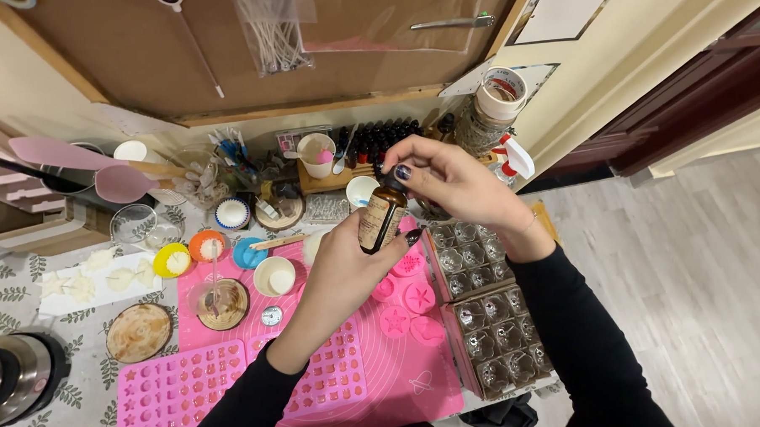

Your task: The person stirs melted wax in a small pot on a hot plate, adds liquid from a small dark bottle into the pot, and stirs again. They wipe drips with a tissue, then use a spoon to ladle the melted wax into pink silicone candle molds on the table.

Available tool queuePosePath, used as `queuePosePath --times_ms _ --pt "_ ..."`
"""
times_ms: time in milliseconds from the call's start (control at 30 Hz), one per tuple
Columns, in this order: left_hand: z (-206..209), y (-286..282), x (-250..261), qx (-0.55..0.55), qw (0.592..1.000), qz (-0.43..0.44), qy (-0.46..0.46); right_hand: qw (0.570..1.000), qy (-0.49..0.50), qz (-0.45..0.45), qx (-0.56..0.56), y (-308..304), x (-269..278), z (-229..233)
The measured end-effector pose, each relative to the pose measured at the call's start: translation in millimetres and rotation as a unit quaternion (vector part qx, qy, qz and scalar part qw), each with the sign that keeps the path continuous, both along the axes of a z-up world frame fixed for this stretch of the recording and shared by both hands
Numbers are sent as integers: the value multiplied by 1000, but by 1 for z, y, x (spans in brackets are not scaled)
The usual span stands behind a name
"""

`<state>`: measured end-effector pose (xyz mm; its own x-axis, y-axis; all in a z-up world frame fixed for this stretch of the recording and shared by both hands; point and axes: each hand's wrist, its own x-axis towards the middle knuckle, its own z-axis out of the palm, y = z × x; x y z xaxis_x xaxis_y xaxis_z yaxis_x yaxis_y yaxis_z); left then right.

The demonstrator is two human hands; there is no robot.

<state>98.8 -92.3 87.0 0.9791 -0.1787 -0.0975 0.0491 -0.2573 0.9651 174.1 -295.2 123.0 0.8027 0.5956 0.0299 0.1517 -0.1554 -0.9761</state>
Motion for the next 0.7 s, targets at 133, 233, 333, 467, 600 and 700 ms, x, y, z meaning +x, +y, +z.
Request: queuePosePath --times_ms 133,233,333,467,600,700 --pt "-15 -10 12 -52 997 -8 -53 999 -14 30 -8 -7 1 14" --pt "-17 -26 34 -105 990 -35 -84 999 18 18 -46 -13 9 35" --pt "-12 -50 69 -168 974 -64 -135 996 -32 -7 -81 -17 23 67" --pt "27 -76 115 -181 958 -65 -214 988 -110 -61 -89 -37 46 110" --pt "69 -94 144 -196 946 -90 -240 977 -162 -113 -73 -57 65 139" --pt "80 -104 155 -177 947 -85 -254 973 -196 -112 -45 -69 76 141"
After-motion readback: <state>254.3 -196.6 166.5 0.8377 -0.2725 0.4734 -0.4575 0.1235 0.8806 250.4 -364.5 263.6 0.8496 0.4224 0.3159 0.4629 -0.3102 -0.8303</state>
